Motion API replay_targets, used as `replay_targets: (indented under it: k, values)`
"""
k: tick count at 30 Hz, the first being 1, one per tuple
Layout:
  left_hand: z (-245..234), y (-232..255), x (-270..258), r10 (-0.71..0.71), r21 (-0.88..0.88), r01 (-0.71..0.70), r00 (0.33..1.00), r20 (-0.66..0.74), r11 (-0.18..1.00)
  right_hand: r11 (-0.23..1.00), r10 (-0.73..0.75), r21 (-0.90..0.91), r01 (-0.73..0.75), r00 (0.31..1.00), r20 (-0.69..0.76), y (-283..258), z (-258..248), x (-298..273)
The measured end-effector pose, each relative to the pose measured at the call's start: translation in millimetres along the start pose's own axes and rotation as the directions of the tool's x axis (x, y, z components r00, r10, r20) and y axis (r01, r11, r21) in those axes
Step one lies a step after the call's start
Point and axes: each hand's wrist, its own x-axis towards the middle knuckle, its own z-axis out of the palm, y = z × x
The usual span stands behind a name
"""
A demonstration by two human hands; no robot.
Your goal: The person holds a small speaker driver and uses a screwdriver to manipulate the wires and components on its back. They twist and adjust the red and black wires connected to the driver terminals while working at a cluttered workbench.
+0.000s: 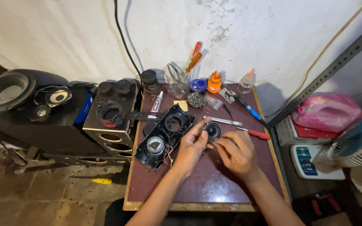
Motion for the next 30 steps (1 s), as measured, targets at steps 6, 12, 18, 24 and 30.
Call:
replay_targets:
  k: [6, 12, 18, 24, 30]
  values:
    - [6, 9, -3, -0.030, 0.055, 0.032, 0.999, -0.037, 0.998, 0.998, -0.043, -0.042, 0.048, 0.993, 0.109, 4, 1, -6]
    - [7, 8, -5, -0.024, 0.013, 0.024, 0.999, -0.033, 1.000, 0.999, -0.028, -0.037, 0.031, 0.995, 0.093, 0, -1, -9]
    - [5, 6, -1, -0.029, -0.052, 0.028, 0.999, -0.016, 0.998, 0.996, -0.067, -0.059, 0.067, 0.998, 0.003, -6, 1, -2]
    - [11, 14, -5, -0.087, -0.154, 0.083, 0.996, -0.020, 0.985, 0.996, -0.081, -0.045, 0.080, 0.997, -0.011, -7, 2, 0]
    - [14, 12, -5, -0.067, -0.171, 0.065, 0.998, -0.010, 0.983, 0.997, -0.067, -0.037, 0.064, 0.993, -0.098, -12, 9, 1]
